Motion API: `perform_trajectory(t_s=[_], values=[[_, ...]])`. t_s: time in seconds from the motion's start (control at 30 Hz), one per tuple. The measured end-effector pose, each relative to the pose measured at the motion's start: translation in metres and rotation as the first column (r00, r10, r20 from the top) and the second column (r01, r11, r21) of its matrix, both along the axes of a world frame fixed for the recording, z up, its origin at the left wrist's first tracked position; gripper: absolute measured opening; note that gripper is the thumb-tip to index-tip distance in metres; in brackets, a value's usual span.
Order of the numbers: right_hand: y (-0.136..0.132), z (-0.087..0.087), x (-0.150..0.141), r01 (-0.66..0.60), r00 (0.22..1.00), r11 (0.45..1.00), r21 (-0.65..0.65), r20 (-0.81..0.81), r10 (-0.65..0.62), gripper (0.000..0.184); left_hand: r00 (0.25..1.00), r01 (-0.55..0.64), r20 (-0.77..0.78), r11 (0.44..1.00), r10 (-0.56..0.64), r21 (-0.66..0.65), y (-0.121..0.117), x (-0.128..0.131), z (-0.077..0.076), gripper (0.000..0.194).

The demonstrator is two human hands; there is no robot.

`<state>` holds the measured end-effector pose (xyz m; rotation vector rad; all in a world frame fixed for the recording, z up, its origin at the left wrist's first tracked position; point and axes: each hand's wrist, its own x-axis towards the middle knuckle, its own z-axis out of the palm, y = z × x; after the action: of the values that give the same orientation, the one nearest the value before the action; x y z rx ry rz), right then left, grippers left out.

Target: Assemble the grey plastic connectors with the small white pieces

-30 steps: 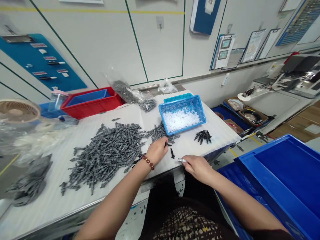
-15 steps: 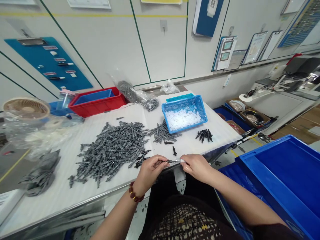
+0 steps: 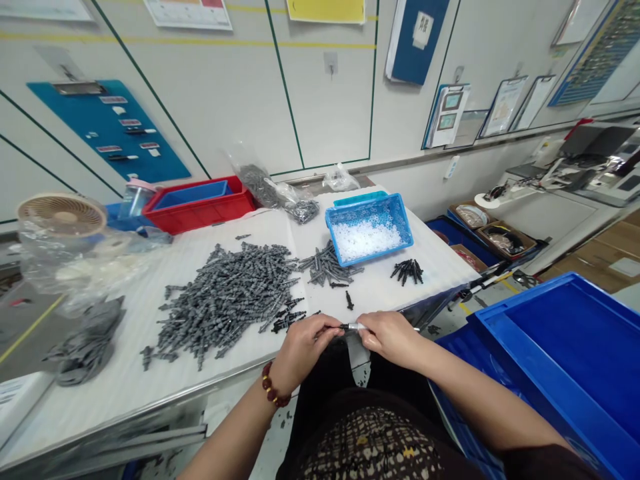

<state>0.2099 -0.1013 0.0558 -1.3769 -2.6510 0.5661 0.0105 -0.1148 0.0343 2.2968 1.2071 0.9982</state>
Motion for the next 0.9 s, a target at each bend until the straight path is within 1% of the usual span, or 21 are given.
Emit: perform_trajectory(t_s=[0.07,0.13,0.23,0.37,0.47,0.53,0.63,0.7,0.8,0.9], values=[[0.0,-0.001,0.0,-0.036,0.999,0.999,-0.011,-0.025,0.035,0.016,1.0,0.018,-0.002,0.998,-0.018,-0.054,-0.001,0.001,0.002,0.016],[-0.001,-0.003,-0.001,-0.045,0.999,0.999,-0.006,-0.03,0.044,0.015,1.0,0.029,-0.011,0.997,-0.029,-0.066,-0.001,0.002,0.003,0.016],[-0.002,-0.006,-0.001,-0.017,1.0,1.0,0.019,-0.02,0.017,0.018,0.999,0.04,-0.029,0.999,-0.041,-0.024,-0.003,0.004,0.003,0.016],[-0.002,-0.009,-0.002,0.039,0.999,0.998,0.055,0.018,-0.04,0.029,0.996,0.055,-0.071,0.998,-0.052,0.032,-0.004,0.005,0.0,0.017],[-0.002,-0.011,-0.002,0.078,0.996,0.995,0.059,0.039,-0.08,0.034,0.997,0.037,-0.069,0.999,-0.035,0.028,-0.004,0.004,-0.002,0.018],[-0.001,-0.011,-0.001,0.06,0.998,0.997,0.041,0.014,-0.06,0.03,0.998,0.03,-0.057,1.0,-0.03,0.006,-0.003,0.003,-0.002,0.019],[0.0,-0.01,0.003,-0.041,0.997,0.999,0.005,-0.068,0.041,0.02,0.998,0.047,-0.035,0.998,-0.049,-0.047,-0.001,0.001,-0.001,0.021],[0.001,-0.009,0.004,-0.093,0.99,0.996,-0.014,-0.104,0.091,0.021,0.998,0.067,-0.008,0.992,-0.068,-0.111,-0.001,-0.001,-0.002,0.021],[0.002,-0.008,0.005,-0.099,0.991,0.994,-0.041,-0.095,0.095,0.021,0.996,0.087,0.046,0.975,-0.079,-0.207,-0.001,-0.003,-0.004,0.021],[0.002,-0.01,0.005,-0.078,0.995,0.996,-0.039,-0.07,0.075,0.018,0.992,0.105,0.098,0.959,-0.082,-0.263,-0.002,-0.004,-0.007,0.021]])
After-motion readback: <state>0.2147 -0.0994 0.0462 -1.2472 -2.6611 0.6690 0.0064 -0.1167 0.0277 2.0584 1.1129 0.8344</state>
